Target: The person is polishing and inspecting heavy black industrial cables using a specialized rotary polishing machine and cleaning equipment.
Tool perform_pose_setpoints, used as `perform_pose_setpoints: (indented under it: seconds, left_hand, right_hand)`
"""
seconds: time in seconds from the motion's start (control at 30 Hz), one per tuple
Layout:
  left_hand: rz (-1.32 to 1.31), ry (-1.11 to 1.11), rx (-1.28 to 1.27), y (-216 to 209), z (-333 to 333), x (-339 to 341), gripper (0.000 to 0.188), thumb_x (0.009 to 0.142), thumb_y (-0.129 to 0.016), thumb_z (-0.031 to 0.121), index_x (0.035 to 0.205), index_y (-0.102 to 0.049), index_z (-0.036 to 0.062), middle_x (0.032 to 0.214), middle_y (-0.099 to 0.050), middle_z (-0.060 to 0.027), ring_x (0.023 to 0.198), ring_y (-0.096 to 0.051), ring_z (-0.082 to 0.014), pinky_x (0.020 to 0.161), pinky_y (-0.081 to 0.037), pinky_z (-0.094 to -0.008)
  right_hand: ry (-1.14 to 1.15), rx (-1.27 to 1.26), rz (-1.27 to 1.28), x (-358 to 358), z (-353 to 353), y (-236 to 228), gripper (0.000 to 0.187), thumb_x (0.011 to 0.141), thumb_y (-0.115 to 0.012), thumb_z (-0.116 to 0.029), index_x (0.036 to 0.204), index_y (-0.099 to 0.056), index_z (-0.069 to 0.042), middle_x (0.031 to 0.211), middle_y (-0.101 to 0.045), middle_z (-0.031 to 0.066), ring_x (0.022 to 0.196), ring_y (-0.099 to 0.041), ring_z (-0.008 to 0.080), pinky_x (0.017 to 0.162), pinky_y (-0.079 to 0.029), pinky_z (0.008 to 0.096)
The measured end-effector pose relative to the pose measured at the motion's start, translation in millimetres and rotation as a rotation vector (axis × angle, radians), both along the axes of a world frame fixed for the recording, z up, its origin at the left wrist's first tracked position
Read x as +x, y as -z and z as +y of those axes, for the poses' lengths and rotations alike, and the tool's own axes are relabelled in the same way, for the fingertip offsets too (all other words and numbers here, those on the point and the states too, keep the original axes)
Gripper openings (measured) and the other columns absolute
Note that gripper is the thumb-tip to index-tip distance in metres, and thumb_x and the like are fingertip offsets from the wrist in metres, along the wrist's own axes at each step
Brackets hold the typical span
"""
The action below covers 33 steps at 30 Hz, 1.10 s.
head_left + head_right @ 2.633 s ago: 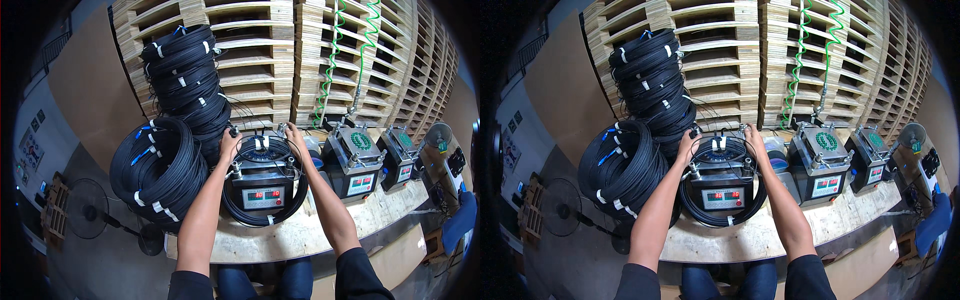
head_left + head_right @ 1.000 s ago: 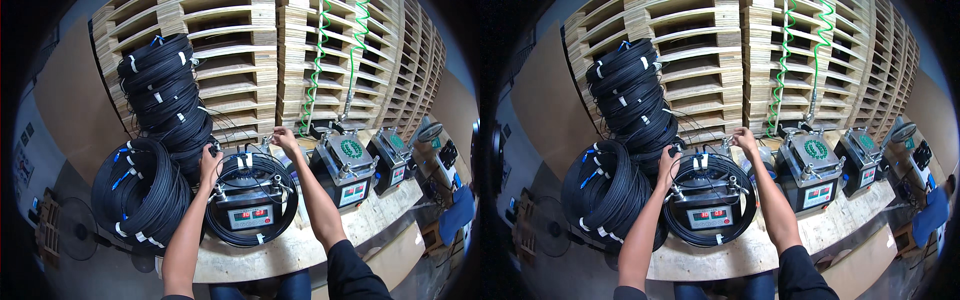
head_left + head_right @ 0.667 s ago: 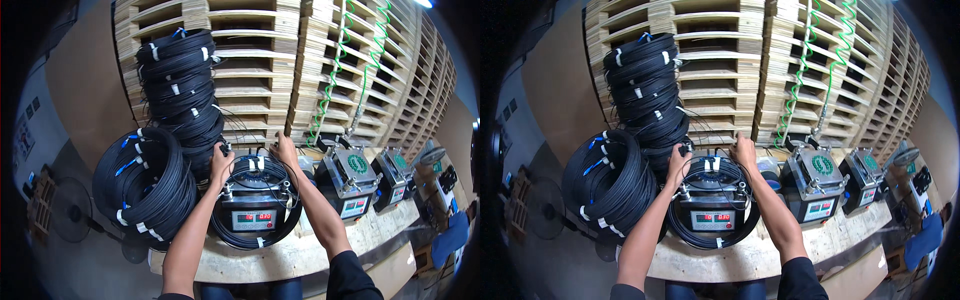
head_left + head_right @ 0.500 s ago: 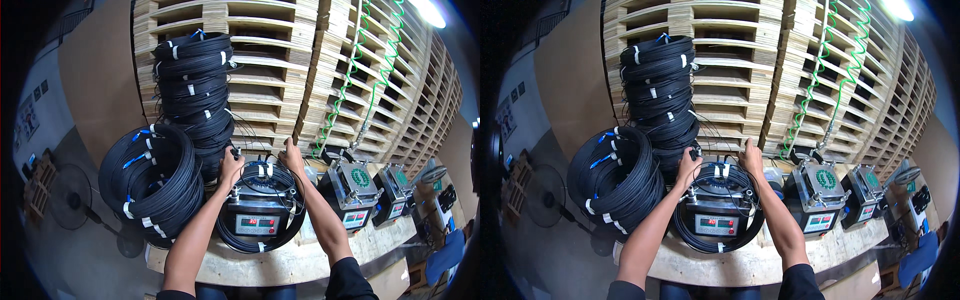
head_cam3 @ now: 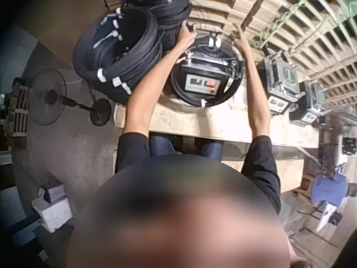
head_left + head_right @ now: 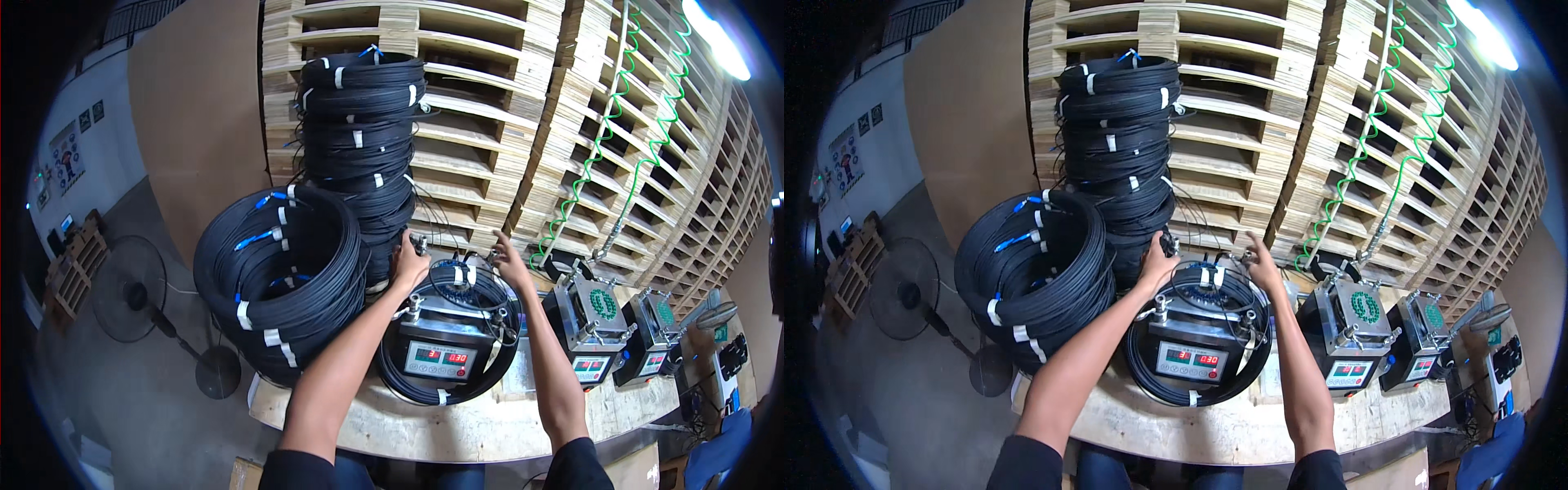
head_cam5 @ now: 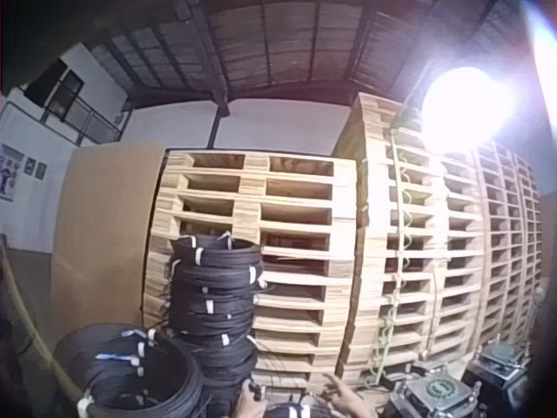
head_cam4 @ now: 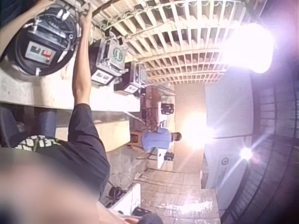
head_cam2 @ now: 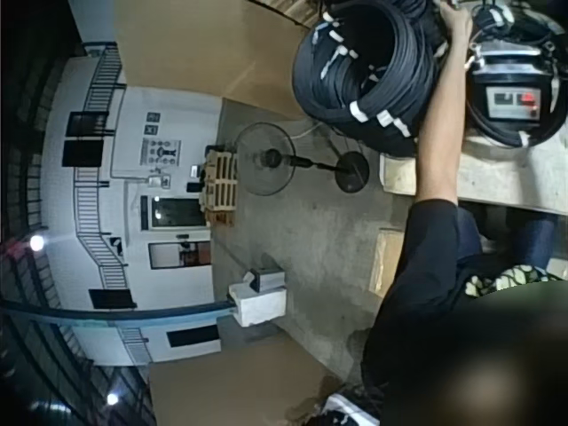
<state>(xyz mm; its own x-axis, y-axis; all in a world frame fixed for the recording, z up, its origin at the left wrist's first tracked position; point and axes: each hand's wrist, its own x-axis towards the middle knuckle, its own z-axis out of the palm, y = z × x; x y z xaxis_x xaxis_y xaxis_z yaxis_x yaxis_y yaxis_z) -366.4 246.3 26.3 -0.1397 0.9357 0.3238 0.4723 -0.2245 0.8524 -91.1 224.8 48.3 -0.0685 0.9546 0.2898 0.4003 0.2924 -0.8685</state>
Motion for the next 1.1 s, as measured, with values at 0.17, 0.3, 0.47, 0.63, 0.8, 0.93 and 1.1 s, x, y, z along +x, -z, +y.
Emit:
perform_pose_setpoints:
  seconds: [0.17,0.3,0.47,0.63,0.8,0.93,1.1]
  left_hand:
    - [-0.024,-0.089,-0.152,4,33,-2,0.067,0.087,-0.060,0.022,0.148,-0.037,0.0120,0.131,-0.055,-0.0259,0.127,-0.048,-0.0427,0.103,-0.042,-0.0506]
    - [-0.539,-0.174,-0.371,29,81,-4,0.055,0.094,-0.052,0.028,0.144,-0.041,0.0055,0.132,-0.058,-0.0248,0.126,-0.054,-0.0351,0.102,-0.044,-0.0502]
    - [-1.089,0.195,-0.559,60,127,-36,0.031,0.098,-0.062,0.026,0.071,-0.065,0.0100,0.067,-0.062,0.0002,0.054,-0.051,-0.0133,0.047,-0.042,-0.0321]
    - [-0.816,-0.128,-0.380,51,119,19,0.029,0.070,-0.090,0.022,0.079,-0.072,0.0011,0.077,-0.069,-0.0076,0.061,-0.058,-0.0143,0.053,-0.049,-0.0370]
    - [-0.931,0.055,-0.495,26,96,46,0.029,0.094,-0.068,0.030,0.072,-0.067,0.0101,0.060,-0.058,0.0009,0.045,-0.049,-0.0126,0.043,-0.038,-0.0325]
    - [-0.650,-0.042,-0.226,43,107,9,0.022,0.095,-0.067,0.025,0.085,-0.072,0.0064,0.066,-0.064,-0.0019,0.048,-0.051,-0.0129,0.044,-0.039,-0.0306]
    - [-0.560,0.256,-0.385,7,78,48,0.064,0.101,-0.040,0.053,0.092,-0.077,0.0015,0.112,-0.068,-0.0157,0.099,-0.059,-0.0205,0.091,-0.046,-0.0373]
  right_hand:
    - [0.227,0.162,0.056,25,-56,22,0.053,0.085,-0.053,0.012,0.135,-0.053,-0.006,0.123,-0.062,0.0117,0.098,-0.063,0.0176,0.086,-0.051,0.0304]
    - [0.245,0.186,0.010,-11,-85,28,0.038,0.091,-0.050,0.008,0.127,-0.057,-0.002,0.101,-0.066,0.0081,0.089,-0.061,0.0129,0.078,-0.047,0.0234]
    - [0.257,0.161,0.038,-42,-83,19,0.031,0.094,-0.049,0.002,0.123,-0.059,-0.005,0.085,-0.062,0.0061,0.082,-0.058,0.0115,0.075,-0.045,0.0239]
    - [0.300,0.103,0.052,-29,-101,13,0.032,0.094,-0.048,0.001,0.124,-0.059,-0.004,0.107,-0.065,0.0078,0.087,-0.059,0.0144,0.082,-0.046,0.0253]
    - [0.337,0.182,0.092,-4,-101,20,0.029,0.096,-0.045,-0.001,0.121,-0.060,-0.001,0.088,-0.065,0.0111,0.080,-0.059,0.0131,0.072,-0.045,0.0247]
    - [0.270,0.126,0.127,-32,-97,12,0.029,0.095,-0.047,0.001,0.121,-0.061,-0.002,0.086,-0.063,0.0076,0.078,-0.055,0.0108,0.073,-0.044,0.0228]
    - [0.277,0.089,0.126,-1,-99,18,0.035,0.092,-0.047,0.005,0.125,-0.058,-0.002,0.101,-0.064,0.0087,0.088,-0.058,0.0116,0.080,-0.046,0.0230]
